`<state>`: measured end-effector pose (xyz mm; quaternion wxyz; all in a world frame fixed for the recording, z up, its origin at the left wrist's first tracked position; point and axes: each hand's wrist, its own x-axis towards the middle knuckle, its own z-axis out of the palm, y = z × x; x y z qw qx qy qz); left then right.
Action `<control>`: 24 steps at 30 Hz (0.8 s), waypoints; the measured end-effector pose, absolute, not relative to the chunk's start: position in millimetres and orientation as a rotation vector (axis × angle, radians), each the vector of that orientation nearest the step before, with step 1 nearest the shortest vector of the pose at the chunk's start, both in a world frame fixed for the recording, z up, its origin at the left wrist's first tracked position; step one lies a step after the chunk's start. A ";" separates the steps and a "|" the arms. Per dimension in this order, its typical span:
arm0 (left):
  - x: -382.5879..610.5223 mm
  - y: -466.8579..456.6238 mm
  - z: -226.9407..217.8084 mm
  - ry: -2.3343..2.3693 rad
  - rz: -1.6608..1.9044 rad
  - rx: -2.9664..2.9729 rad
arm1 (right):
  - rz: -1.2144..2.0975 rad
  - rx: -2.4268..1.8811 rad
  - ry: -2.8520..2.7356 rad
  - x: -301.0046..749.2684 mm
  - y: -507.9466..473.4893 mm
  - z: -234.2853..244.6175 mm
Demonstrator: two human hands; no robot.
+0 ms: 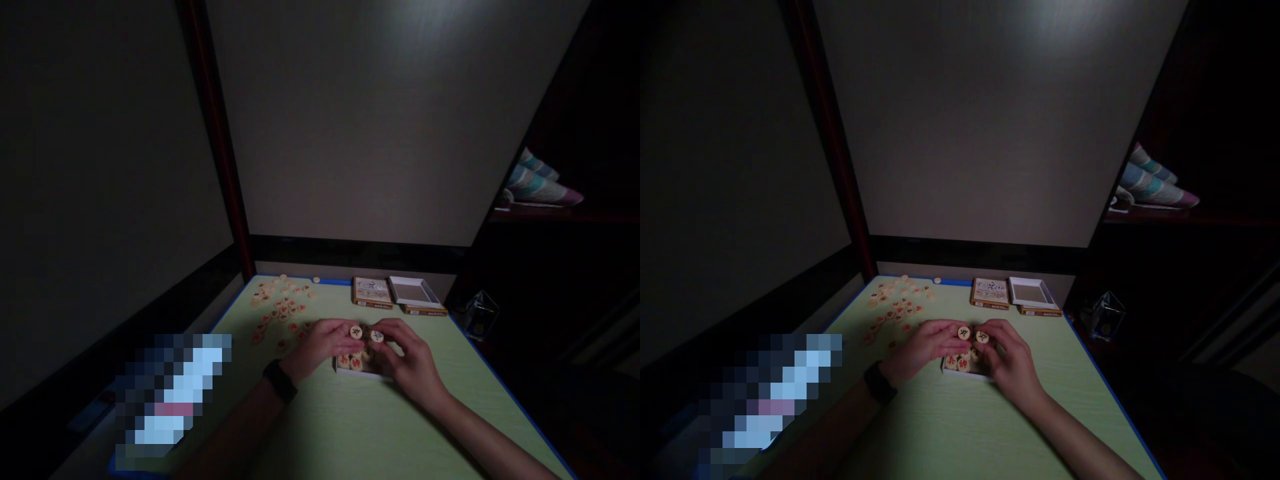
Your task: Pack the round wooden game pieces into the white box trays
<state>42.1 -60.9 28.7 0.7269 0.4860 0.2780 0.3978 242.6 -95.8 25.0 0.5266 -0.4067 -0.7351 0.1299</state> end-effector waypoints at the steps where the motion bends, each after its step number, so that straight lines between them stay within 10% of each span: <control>1: 43.1 -62.7 30.2 0.599 0.863 1.075 | 0.279 -0.956 -1.784 241.4 -97.2 25.4; 24: 61.7 -76.1 29.5 0.611 0.870 1.170 | -0.192 -0.842 -1.895 230.1 -107.6 24.4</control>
